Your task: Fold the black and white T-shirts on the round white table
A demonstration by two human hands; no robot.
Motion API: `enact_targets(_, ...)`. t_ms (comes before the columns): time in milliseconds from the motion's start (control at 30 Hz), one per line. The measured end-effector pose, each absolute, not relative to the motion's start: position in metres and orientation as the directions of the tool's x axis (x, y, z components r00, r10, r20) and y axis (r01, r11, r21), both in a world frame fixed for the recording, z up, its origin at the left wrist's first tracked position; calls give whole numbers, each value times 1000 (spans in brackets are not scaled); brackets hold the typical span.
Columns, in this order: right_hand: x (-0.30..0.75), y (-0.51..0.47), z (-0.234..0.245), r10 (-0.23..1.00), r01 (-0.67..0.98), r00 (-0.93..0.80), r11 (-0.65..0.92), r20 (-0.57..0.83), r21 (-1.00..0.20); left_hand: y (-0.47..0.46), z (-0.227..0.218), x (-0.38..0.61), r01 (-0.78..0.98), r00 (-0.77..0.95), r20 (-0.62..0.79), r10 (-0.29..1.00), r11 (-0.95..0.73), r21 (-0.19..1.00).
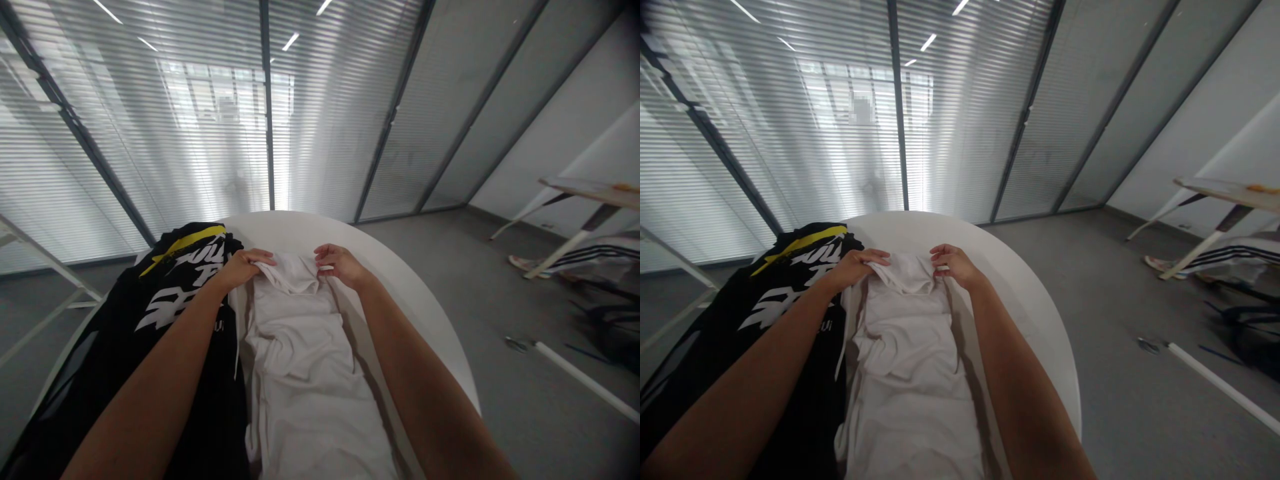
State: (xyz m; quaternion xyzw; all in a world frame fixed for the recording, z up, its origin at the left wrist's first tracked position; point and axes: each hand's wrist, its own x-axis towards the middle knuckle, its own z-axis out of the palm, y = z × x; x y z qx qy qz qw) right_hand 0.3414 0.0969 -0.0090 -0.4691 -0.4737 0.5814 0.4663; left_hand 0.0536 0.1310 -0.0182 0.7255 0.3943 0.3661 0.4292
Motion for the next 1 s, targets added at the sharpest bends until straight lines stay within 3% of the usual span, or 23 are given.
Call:
enact_targets(267,325,93,5,901,180,102,-433,-421,-883,127,-13,54,282,413,160,897,-293,914)
enact_targets(433,320,90,4,924,302,61,-377,-376,-876,127,-13,54,279,415,175,893,-308,909)
enact_targets(700,328,98,-8,950,-84,-26,-311,-310,-947,127,-14,53,289,420,165,892,-304,907)
enact_targets(833,329,96,-8,943,-120,-23,-333,-333,-935,129,-17,52,286,437,155,886,-301,910)
enact_targets(1000,330,89,-2,919,-33,-238,-331,-314,-943,133,-21,51,318,475,161,865,-340,885)
